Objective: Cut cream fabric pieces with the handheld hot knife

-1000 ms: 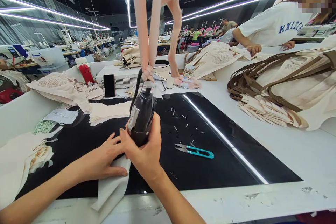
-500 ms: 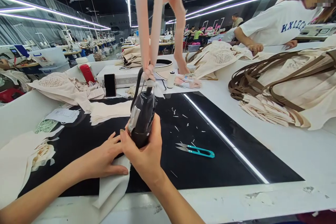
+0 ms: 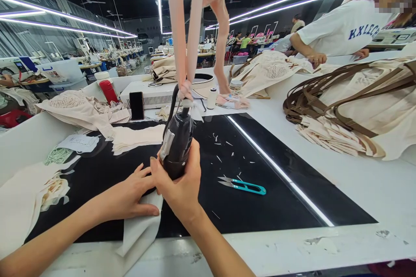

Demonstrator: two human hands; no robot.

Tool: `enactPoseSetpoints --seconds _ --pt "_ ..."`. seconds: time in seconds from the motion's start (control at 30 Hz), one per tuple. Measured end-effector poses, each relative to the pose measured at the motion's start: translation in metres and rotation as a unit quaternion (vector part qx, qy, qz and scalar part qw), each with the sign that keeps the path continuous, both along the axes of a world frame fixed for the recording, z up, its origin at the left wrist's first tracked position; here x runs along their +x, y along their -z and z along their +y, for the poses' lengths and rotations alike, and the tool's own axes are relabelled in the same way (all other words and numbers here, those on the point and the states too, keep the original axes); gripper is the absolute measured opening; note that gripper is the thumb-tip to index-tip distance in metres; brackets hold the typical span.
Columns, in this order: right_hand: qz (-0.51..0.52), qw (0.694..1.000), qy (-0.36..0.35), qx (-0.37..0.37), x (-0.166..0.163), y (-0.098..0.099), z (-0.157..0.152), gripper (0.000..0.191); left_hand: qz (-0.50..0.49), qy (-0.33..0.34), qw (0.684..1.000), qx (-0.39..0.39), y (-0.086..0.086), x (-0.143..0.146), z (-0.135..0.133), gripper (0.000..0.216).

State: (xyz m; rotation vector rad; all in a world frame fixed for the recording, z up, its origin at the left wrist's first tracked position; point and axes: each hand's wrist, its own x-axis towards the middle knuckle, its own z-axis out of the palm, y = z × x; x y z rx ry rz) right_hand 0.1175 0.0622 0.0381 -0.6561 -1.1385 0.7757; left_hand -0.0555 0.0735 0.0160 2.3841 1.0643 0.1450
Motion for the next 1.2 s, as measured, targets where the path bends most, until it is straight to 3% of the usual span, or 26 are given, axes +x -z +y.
enactPoseSetpoints --seconds 0.37,0.87,1.1,1.2 --pt "-0.015 1.000 0.014 -0.014 0.000 0.000 0.002 0.034 0.000 0.000 1.000 -0.008 -0.002 0.001 0.001 0.033" --pt "0.006 1.000 -0.024 -0.009 0.001 0.003 -0.013 0.029 -0.020 0.001 1.000 -0.001 0.004 -0.002 0.001 0.041" --pt "-0.014 1.000 -0.016 -0.018 0.000 0.003 -0.014 0.029 -0.028 0.000 1.000 0.006 0.006 -0.002 0.002 0.065" --pt "-0.011 1.000 -0.008 -0.014 0.001 0.001 -0.011 0.027 -0.021 -0.001 1.000 0.003 0.003 -0.001 0.001 0.053"
